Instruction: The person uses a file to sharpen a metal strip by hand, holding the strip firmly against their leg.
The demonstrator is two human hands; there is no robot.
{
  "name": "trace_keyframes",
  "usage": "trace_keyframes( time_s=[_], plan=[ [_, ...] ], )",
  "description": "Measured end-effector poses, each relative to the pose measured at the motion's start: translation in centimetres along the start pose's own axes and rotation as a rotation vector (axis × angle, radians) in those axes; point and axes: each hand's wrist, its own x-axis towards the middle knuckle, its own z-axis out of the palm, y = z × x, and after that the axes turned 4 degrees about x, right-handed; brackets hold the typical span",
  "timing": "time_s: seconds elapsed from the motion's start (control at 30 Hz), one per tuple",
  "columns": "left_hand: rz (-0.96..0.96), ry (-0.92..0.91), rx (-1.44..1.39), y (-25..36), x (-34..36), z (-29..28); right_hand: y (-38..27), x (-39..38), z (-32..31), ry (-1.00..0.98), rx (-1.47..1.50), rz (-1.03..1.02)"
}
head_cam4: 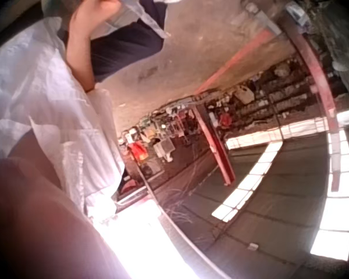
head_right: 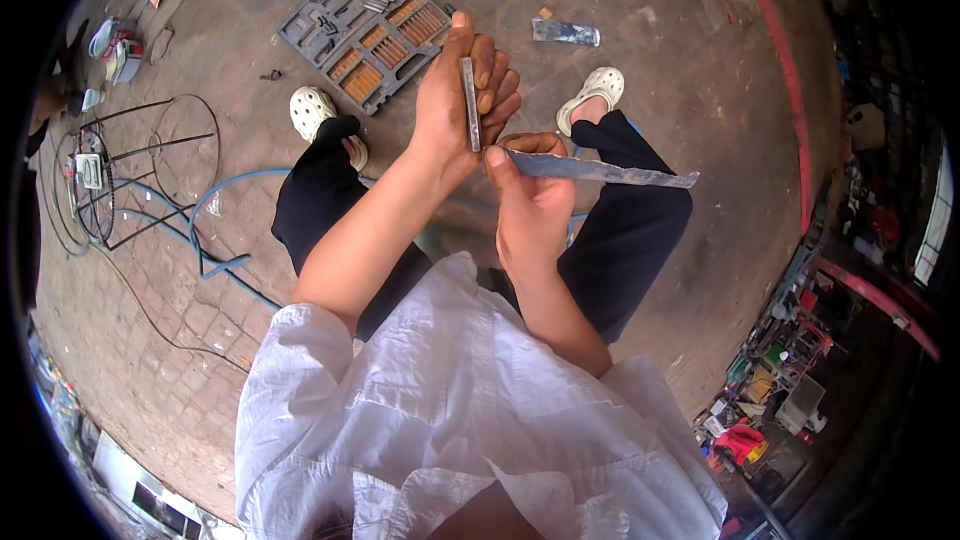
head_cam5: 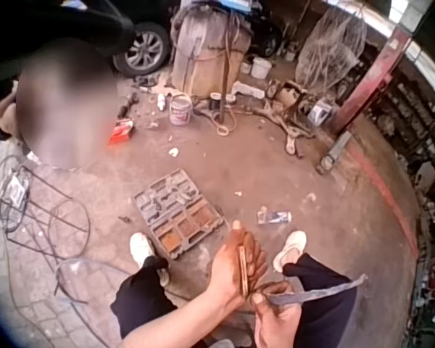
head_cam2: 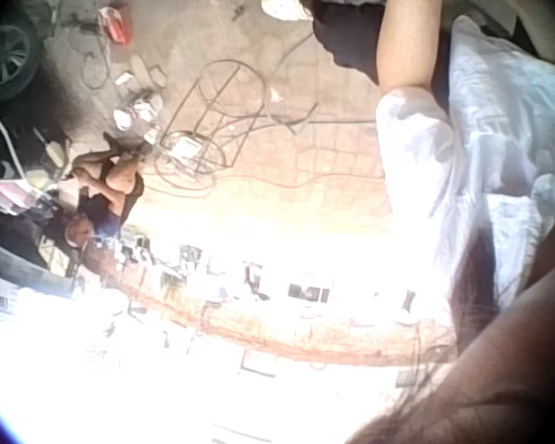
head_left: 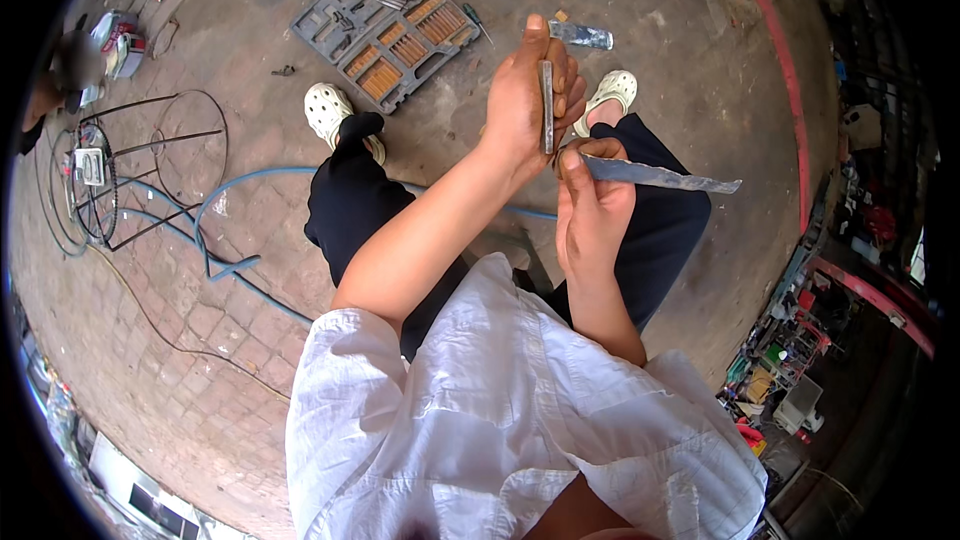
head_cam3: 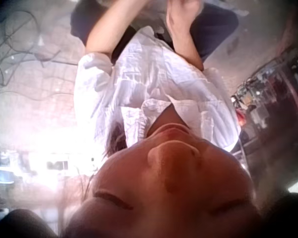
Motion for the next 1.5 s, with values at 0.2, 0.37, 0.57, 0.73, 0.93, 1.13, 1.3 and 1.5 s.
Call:
trace_keyframes(
  time_s=[0.2,0.37,0.57,0.73,0.93,1.13,1.3,1.5],
  plan=[
    [0.019,0.068,0.063,-0.2,-0.3,0.4,0.4,0.1,0.0,0.039,-0.232,-0.072],
    [0.044,0.105,0.154,-1.2,-0.6,0.9,0.1,0.3,1.0,0.046,-0.363,-0.178],
    [0.004,0.055,0.087,-1.3,-0.3,0.1,0.1,-0.3,0.7,0.095,-0.359,-0.234],
    [0.028,0.144,0.124,-1.6,-0.4,0.9,-0.2,0.8,1.1,0.104,-0.382,-0.284],
    [0.051,0.111,0.129,-1.4,-0.2,0.4,0.4,0.5,0.7,0.102,-0.346,-0.186],
    [0.091,0.123,0.141,-1.4,-0.3,0.6,0.5,0.8,0.8,0.097,-0.307,-0.158],
    [0.066,0.177,0.127,-1.4,-0.3,0.7,0.7,0.9,0.9,0.114,-0.305,-0.187],
    [0.036,0.223,0.158,-1.2,-0.5,0.5,1.5,1.2,1.2,0.111,-0.330,-0.290]
  ],
)
